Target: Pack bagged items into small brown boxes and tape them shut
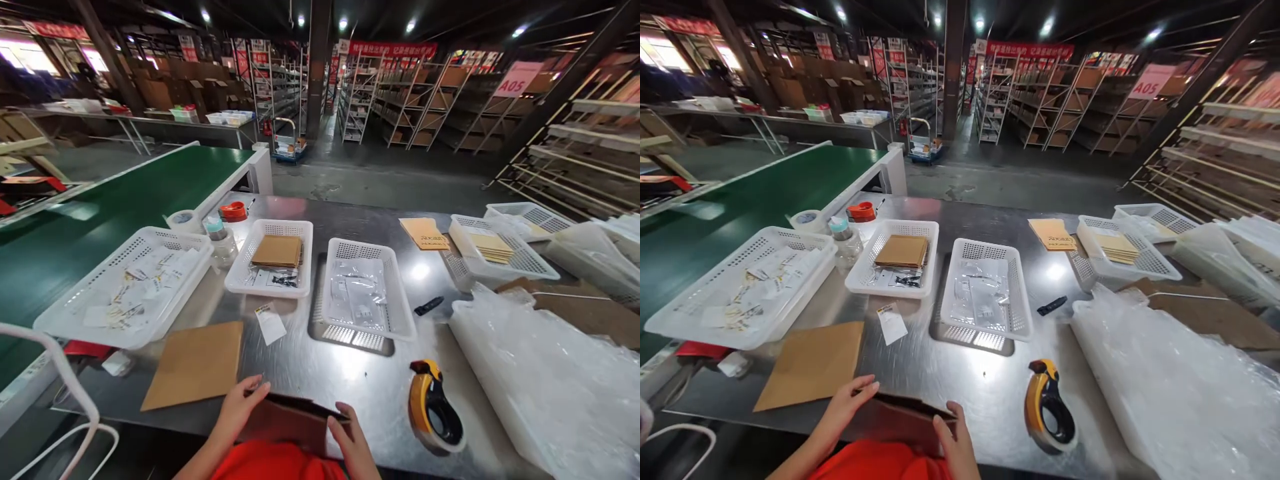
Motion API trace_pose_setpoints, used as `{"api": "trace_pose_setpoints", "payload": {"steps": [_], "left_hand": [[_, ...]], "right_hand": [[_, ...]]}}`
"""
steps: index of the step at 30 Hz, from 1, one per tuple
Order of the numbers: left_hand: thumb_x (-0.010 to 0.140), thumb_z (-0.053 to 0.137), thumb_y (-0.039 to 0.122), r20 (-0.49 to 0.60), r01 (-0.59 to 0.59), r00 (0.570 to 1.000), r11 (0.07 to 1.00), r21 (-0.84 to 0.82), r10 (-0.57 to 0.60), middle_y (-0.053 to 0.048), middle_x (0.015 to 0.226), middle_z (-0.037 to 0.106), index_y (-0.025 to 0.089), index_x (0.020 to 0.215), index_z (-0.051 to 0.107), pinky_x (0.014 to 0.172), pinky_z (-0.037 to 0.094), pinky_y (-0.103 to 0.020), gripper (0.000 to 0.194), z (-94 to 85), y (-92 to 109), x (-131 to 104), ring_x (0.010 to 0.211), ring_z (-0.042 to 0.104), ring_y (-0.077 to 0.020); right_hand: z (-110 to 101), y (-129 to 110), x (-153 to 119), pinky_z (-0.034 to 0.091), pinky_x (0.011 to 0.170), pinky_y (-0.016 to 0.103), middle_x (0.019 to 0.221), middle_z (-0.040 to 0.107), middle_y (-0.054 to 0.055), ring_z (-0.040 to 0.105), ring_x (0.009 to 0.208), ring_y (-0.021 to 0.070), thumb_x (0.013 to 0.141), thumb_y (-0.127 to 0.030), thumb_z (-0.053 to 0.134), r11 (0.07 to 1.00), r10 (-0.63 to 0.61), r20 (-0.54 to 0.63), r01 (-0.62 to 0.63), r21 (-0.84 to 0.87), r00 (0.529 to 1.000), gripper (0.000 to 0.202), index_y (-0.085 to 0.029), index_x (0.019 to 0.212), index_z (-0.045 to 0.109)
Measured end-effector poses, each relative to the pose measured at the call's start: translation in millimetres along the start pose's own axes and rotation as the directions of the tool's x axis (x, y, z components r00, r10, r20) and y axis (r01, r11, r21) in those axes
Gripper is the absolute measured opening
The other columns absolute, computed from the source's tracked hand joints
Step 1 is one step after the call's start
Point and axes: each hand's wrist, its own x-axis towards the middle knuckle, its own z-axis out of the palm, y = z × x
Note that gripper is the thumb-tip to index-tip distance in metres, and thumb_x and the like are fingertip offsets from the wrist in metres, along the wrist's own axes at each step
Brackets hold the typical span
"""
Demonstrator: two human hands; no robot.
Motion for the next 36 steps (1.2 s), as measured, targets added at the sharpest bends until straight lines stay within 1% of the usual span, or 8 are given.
{"api": "trace_pose_setpoints", "payload": {"steps": [5,13,16,20,26,31,33,36], "left_hand": [[0.05,0.067,0.068,-0.068,-0.038,0.997,0.999,0.029,0.04,-0.019,0.108,0.072,0.009,0.109,0.069,0.102,0.046,-0.044,0.083,-11.6,3.1,-1.8,0.113,0.063,-0.036],[0.054,0.075,0.06,0.093,-0.133,0.987,0.989,0.059,0.127,-0.015,0.115,0.069,0.016,0.102,0.074,0.106,0.043,-0.049,0.065,-24.5,0.3,4.4,0.116,0.06,-0.0378],[0.05,0.078,0.059,0.084,-0.121,0.989,0.992,0.024,0.119,-0.016,0.118,0.068,0.015,0.102,0.074,0.108,0.04,-0.05,0.068,-26.0,-2.2,5.7,0.12,0.058,-0.0382],[0.052,0.076,0.061,0.048,-0.119,0.992,0.992,-0.031,0.121,-0.021,0.125,0.064,0.01,0.112,0.067,0.108,0.04,-0.05,0.079,-23.4,-8.1,10.6,0.123,0.055,-0.038],[0.055,0.076,0.053,0.116,-0.149,0.981,0.987,-0.062,0.155,-0.02,0.133,0.058,0.014,0.126,0.057,0.11,0.037,-0.048,0.084,-26.5,-1.4,11.6,0.133,0.046,-0.0361],[0.05,0.072,0.025,0.251,-0.128,0.957,0.989,-0.073,0.142,-0.018,0.131,0.06,0.014,0.128,0.054,0.112,0.033,-0.046,0.081,-25.6,1.4,3.8,0.133,0.045,-0.0354],[0.047,0.062,0.013,0.284,-0.111,0.949,0.987,-0.113,0.139,-0.017,0.136,0.056,0.015,0.131,0.05,0.111,0.035,-0.041,0.085,-20.9,2.6,0.4,0.137,0.041,-0.0319],[0.045,0.049,0.009,0.293,-0.018,0.953,0.98,-0.2,0.077,-0.016,0.144,0.047,0.017,0.134,0.045,0.101,0.042,-0.033,0.089,-15.7,8.5,-1.1,0.139,0.037,-0.0278]], "right_hand": [[13.7,-3.3,-2.0,0.049,0.084,0.036,0.092,0.07,0.007,0.063,0.091,0.0266,0.062,-0.065,0.067,0.998,0.017,0.037,-0.019,0.059,0.999,0.054,-0.02,0.09,0.064],[14.9,5.7,15.8,0.051,0.071,0.034,0.072,0.065,0.003,0.061,0.074,0.0229,0.057,-0.044,0.071,0.985,0.13,0.038,-0.134,0.106,0.991,0.032,-0.019,0.075,0.069],[21.4,6.2,12.9,0.052,0.068,0.033,0.069,0.065,0.003,0.061,0.07,0.0221,0.057,-0.04,0.069,0.976,0.138,-0.021,-0.132,0.172,0.99,0.029,-0.019,0.077,0.069],[27.2,2.2,6.6,0.051,0.066,0.034,0.068,0.067,0.004,0.061,0.066,0.0216,0.059,-0.041,0.069,0.983,0.117,-0.002,-0.115,0.141,0.993,0.03,-0.017,0.077,0.07],[24.2,-9.1,8.1,0.053,0.07,0.034,0.076,0.07,0.007,0.065,0.079,0.0252,0.06,-0.046,0.071,0.984,0.163,-0.013,-0.162,0.075,0.986,0.034,-0.015,0.074,0.072],[30.1,-21.7,6.2,0.053,0.073,0.036,0.087,0.073,0.011,0.066,0.09,0.0305,0.056,-0.062,0.073,0.993,0.09,-0.042,-0.086,0.074,0.995,0.053,-0.015,0.082,0.073],[34.3,-29.2,3.8,0.052,0.073,0.037,0.085,0.073,0.01,0.066,0.088,0.0305,0.061,-0.069,0.066,0.999,0.034,-0.03,-0.034,-0.009,0.999,0.054,-0.018,0.078,0.071],[39.8,-37.1,-0.8,0.05,0.071,0.039,0.076,0.071,0.008,0.066,0.078,0.0292,0.068,-0.076,0.051,0.979,0.045,-0.003,-0.045,-0.198,0.999,0.055,-0.023,0.072,0.065]]}}
